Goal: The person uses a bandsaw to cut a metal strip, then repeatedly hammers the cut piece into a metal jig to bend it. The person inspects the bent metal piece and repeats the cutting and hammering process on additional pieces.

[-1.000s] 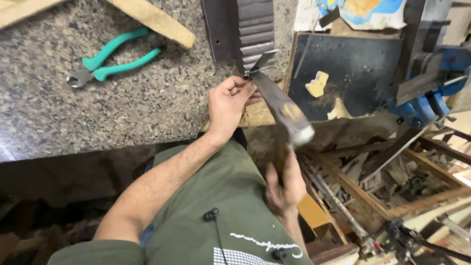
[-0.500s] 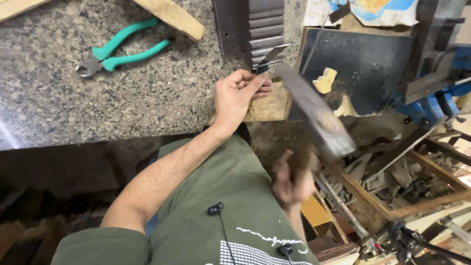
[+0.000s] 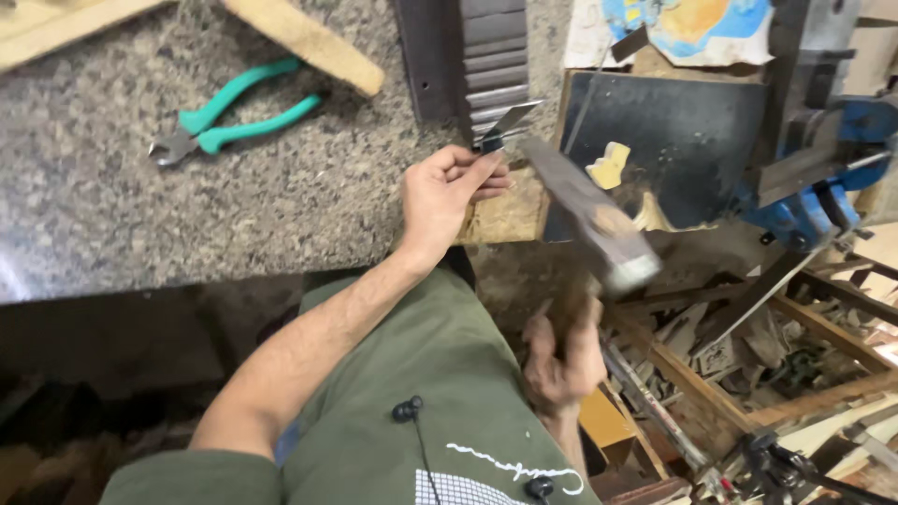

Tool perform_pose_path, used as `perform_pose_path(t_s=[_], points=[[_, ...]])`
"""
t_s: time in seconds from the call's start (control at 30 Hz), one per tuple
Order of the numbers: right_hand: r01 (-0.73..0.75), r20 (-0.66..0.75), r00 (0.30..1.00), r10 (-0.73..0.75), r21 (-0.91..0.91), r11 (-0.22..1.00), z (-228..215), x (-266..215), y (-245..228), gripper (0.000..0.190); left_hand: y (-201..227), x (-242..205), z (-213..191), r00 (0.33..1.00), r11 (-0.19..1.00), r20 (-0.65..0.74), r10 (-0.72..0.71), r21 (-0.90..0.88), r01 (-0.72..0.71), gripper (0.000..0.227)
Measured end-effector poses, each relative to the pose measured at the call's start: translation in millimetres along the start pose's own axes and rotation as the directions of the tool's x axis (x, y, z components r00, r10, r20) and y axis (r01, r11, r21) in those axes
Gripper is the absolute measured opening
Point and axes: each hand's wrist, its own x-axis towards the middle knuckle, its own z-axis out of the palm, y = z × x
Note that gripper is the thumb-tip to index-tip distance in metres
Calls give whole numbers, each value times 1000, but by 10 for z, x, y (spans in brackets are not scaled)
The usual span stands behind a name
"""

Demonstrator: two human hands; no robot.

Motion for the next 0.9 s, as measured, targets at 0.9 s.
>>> perform_pose_path(t_s=[0.9], points=[[201,84,978,-191,-131,971,92,140,-327,49,33,27,-37,999,999,40,-28,20,27,19]])
